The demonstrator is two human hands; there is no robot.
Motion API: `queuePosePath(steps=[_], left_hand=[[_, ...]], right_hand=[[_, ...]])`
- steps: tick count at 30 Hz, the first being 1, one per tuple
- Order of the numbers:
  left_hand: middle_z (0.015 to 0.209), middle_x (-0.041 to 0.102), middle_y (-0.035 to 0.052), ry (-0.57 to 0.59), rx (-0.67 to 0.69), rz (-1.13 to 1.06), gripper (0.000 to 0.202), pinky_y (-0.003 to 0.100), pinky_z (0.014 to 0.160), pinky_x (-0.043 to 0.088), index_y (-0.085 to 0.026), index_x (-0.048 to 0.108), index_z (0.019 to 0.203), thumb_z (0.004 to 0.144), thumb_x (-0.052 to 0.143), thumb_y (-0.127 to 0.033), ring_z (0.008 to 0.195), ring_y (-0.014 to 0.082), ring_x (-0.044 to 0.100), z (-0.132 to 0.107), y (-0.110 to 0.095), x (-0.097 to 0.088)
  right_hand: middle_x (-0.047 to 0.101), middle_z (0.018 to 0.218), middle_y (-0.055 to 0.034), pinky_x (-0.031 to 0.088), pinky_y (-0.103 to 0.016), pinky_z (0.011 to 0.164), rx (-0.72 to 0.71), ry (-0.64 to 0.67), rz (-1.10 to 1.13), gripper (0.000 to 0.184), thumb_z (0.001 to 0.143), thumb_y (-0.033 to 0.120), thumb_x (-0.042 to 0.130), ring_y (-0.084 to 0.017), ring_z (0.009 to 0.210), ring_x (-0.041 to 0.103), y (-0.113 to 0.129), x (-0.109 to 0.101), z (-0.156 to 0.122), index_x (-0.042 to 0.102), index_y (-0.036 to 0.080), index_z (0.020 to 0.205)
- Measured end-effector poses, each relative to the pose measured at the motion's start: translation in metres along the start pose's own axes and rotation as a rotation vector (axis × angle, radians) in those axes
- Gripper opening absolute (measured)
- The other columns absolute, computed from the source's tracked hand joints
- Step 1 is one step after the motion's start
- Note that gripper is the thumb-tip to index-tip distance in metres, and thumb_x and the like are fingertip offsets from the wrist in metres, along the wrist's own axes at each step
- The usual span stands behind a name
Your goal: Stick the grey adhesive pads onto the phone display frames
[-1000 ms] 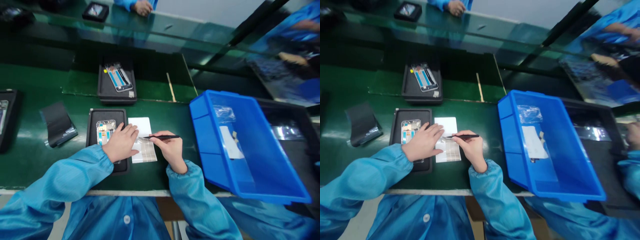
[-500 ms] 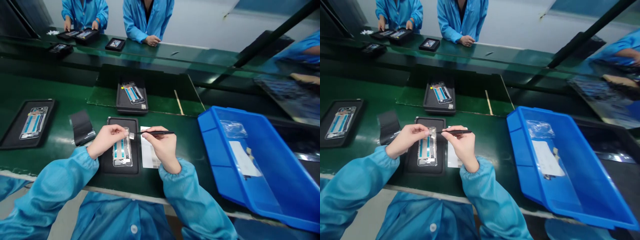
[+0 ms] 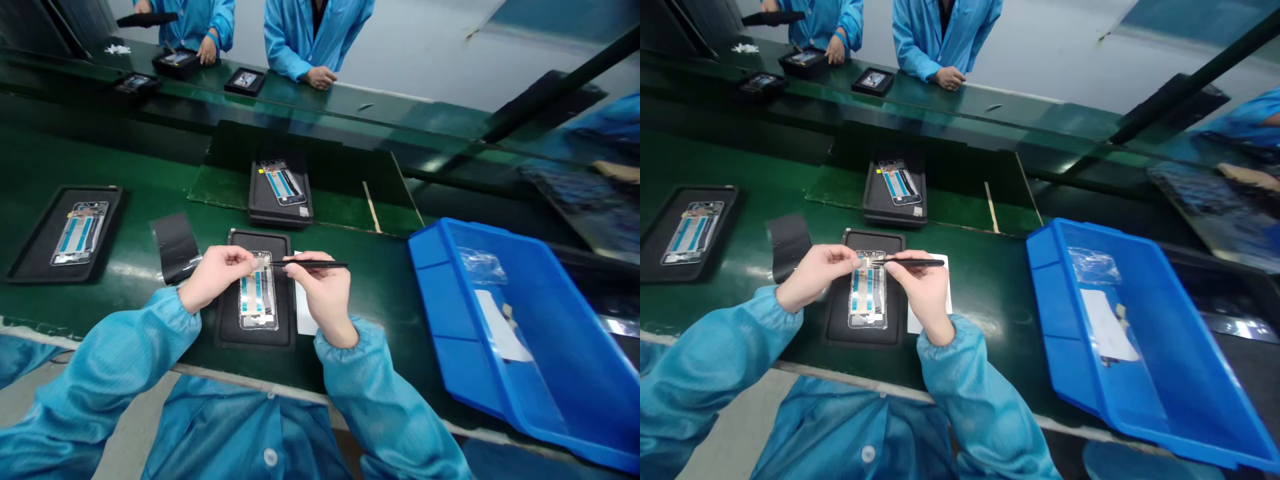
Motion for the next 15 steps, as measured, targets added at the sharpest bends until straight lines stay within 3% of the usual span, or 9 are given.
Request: queuePosePath(steps=[12, 15], left_hand=[[0.083, 0.073, 0.0046, 0.048, 0.005, 0.001, 0.03, 0.028, 0.078, 0.052, -0.016, 0.073, 0.077, 0.072, 0.08, -0.045, 0.077, 0.0159, 0.066, 0.001, 0.007, -0.006], [0.085, 0.073, 0.0057, 0.005, 0.033, 0.099, 0.034, 0.027, 0.073, 0.052, -0.015, 0.075, 0.086, 0.074, 0.078, -0.047, 0.076, 0.0164, 0.065, 0.002, 0.008, -0.015]], right_hand=[[0.075, 0.08, -0.0039, 0.06, -0.03, 0.063, 0.069, -0.035, -0.021, 0.032, 0.067, 0.038, 0.088, -0.016, 0.063, 0.07, -0.016, 0.011, -0.001, 0.07, 0.018, 0.085], [0.073, 0.074, -0.0019, 0.059, -0.028, 0.059, 0.061, -0.053, -0.051, 0.031, 0.068, 0.039, 0.087, -0.015, 0.06, 0.068, -0.018, 0.011, 0.0, 0.069, 0.019, 0.084]])
Point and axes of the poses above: each hand's wrist, its own z-axis towards the middle knuckle, its own x-axis out of the palm, y = z × x, the point moved 2 cm from there along z, towards the middle knuckle
